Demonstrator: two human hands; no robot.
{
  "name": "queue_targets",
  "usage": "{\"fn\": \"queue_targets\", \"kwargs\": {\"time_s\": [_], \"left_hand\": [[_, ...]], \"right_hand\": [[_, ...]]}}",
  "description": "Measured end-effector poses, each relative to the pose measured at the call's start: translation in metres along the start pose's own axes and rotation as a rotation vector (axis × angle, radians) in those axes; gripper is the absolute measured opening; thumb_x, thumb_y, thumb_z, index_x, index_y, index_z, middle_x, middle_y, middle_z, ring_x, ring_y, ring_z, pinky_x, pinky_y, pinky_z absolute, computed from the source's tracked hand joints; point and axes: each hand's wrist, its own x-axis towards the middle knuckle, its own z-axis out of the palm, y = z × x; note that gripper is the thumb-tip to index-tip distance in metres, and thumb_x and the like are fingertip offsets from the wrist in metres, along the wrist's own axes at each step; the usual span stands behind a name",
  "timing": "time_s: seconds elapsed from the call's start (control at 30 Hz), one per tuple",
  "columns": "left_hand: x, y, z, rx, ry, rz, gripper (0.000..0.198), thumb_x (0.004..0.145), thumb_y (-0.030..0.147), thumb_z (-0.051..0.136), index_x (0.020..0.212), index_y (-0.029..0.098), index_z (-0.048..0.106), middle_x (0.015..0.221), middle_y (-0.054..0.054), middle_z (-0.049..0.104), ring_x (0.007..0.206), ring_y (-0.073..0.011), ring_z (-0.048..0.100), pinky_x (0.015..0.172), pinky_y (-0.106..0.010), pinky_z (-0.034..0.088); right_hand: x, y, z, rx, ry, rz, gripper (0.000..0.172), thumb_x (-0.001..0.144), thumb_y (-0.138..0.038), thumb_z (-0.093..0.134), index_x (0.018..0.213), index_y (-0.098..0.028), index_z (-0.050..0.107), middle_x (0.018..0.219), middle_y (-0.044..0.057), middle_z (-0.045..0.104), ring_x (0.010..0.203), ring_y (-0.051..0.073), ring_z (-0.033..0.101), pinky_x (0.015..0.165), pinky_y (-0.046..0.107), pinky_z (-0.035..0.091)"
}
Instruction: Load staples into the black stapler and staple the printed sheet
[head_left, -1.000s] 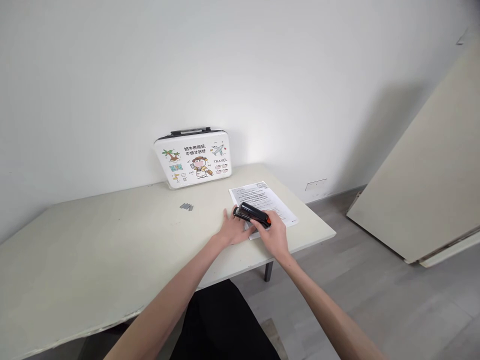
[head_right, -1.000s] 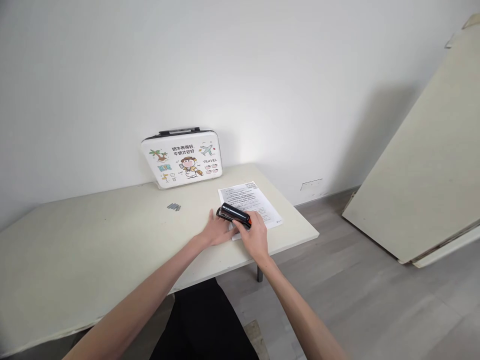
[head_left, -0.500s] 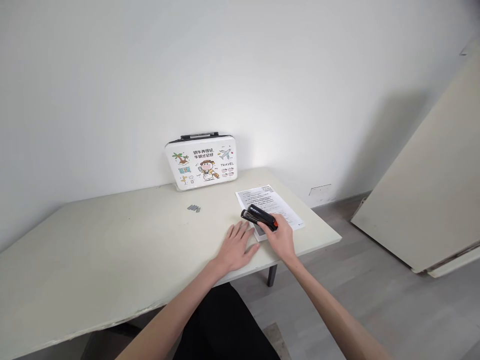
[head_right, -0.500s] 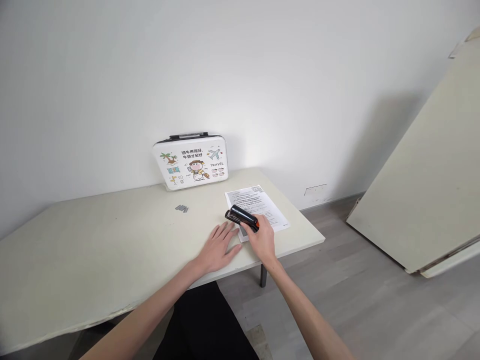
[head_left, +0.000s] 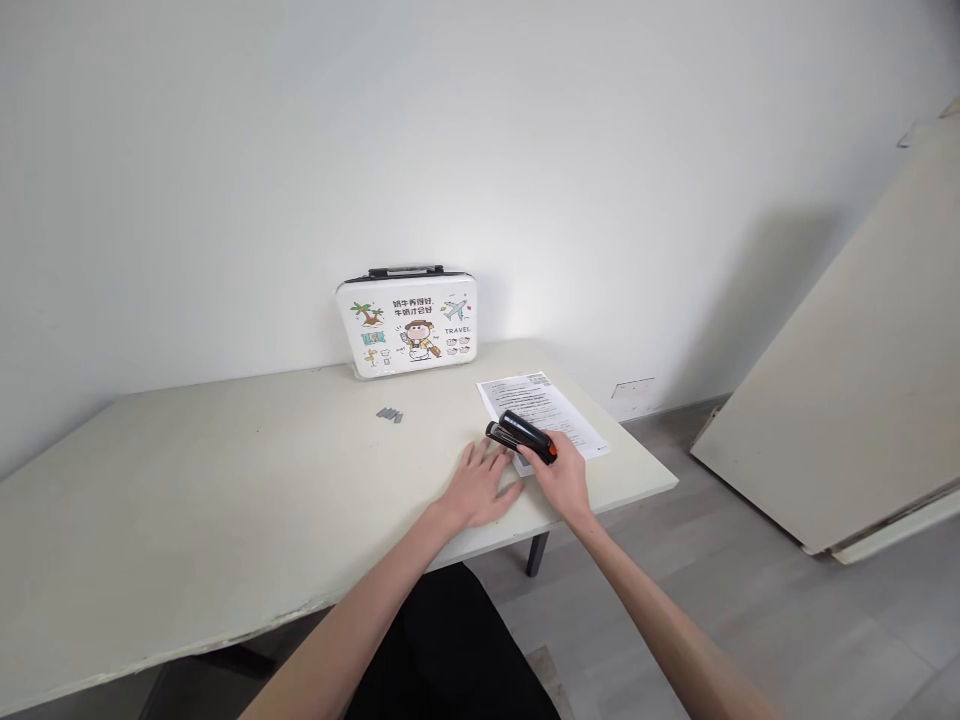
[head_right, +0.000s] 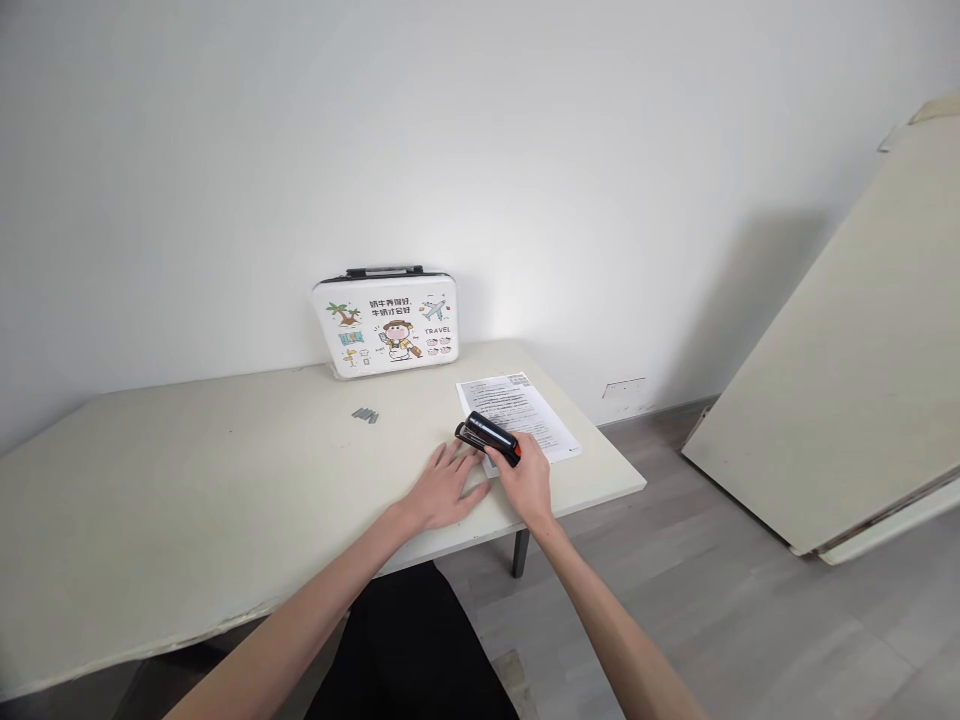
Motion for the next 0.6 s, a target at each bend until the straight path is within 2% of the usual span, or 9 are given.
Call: {"fn": "queue_targets", "kwargs": {"time_s": [0.23,0.43,0.6], "left_hand": [[0.0081,-0.0046,0.0010,-0.009,-0.054,0.021,0.064,0.103,0.066,0.034,0.148,0.023,0.050,0.156,-0.010,0.054,0.157,-0.0372,0.026,0.128,-0.062,0.013],[0.0018,-0.0027,0.0010,0.023,-0.017,0.060,0.063,0.106,0.062,0.030,0.155,0.025,0.046,0.163,-0.005,0.047,0.158,-0.0375,0.024,0.129,-0.058,0.014],[0.0004,-0.0046,0.0021,0.037,-0.001,0.078,0.062,0.107,0.061,0.032,0.159,0.030,0.043,0.164,-0.004,0.047,0.159,-0.0370,0.021,0.127,-0.059,0.017]], "right_hand": [[-0.0003,-0.0001,0.0007,-0.017,0.011,-0.006,0.047,0.091,-0.064,0.066,0.109,-0.021,0.067,0.104,0.011,0.073,0.097,0.029,0.067,0.087,0.042,0.052],[-0.0004,-0.0005,0.0012,-0.035,0.016,-0.019,0.050,0.091,-0.066,0.065,0.109,-0.020,0.068,0.103,0.012,0.073,0.095,0.030,0.067,0.086,0.043,0.053],[0.0002,-0.0013,0.0003,-0.039,0.018,-0.022,0.050,0.091,-0.066,0.065,0.110,-0.020,0.068,0.104,0.012,0.074,0.097,0.030,0.067,0.089,0.045,0.053]]}}
